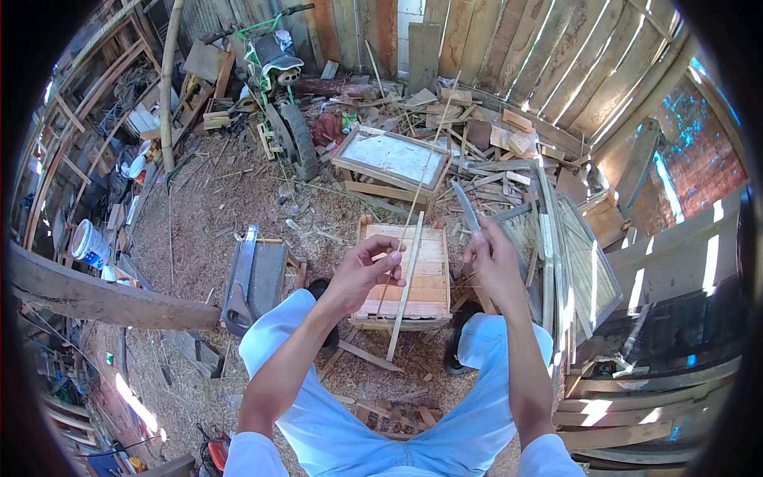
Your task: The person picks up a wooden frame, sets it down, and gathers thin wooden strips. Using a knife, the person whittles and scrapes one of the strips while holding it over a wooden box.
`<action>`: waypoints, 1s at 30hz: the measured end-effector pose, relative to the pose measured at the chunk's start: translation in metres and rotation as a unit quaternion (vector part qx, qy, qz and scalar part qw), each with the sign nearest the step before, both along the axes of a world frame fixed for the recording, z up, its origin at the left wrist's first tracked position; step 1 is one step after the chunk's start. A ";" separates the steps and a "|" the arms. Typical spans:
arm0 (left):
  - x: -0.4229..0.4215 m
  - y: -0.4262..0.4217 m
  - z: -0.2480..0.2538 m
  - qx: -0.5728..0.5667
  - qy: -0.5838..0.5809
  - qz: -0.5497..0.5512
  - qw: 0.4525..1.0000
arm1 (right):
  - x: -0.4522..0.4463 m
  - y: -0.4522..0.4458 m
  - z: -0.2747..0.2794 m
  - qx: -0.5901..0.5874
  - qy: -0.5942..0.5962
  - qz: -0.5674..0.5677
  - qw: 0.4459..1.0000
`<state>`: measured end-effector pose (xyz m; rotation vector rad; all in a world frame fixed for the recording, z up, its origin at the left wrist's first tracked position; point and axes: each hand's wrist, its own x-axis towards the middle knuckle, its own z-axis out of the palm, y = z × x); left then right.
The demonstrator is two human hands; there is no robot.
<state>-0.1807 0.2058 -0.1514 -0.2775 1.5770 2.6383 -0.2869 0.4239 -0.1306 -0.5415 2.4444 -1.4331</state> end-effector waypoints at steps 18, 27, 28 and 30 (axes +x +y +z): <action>0.006 0.018 0.013 -0.232 0.013 -0.007 0.973 | 0.025 -0.017 0.017 -0.244 -0.306 0.126 0.912; 0.011 0.018 0.005 -0.330 0.004 0.026 0.944 | 0.009 -0.001 0.019 -0.277 -0.316 0.047 0.906; 0.011 0.017 0.005 -0.332 0.011 0.021 0.943 | 0.006 0.001 0.020 -0.277 -0.315 0.046 0.907; 0.014 0.015 0.008 -0.334 0.012 0.023 0.942 | 0.000 0.006 0.022 -0.285 -0.308 0.015 0.907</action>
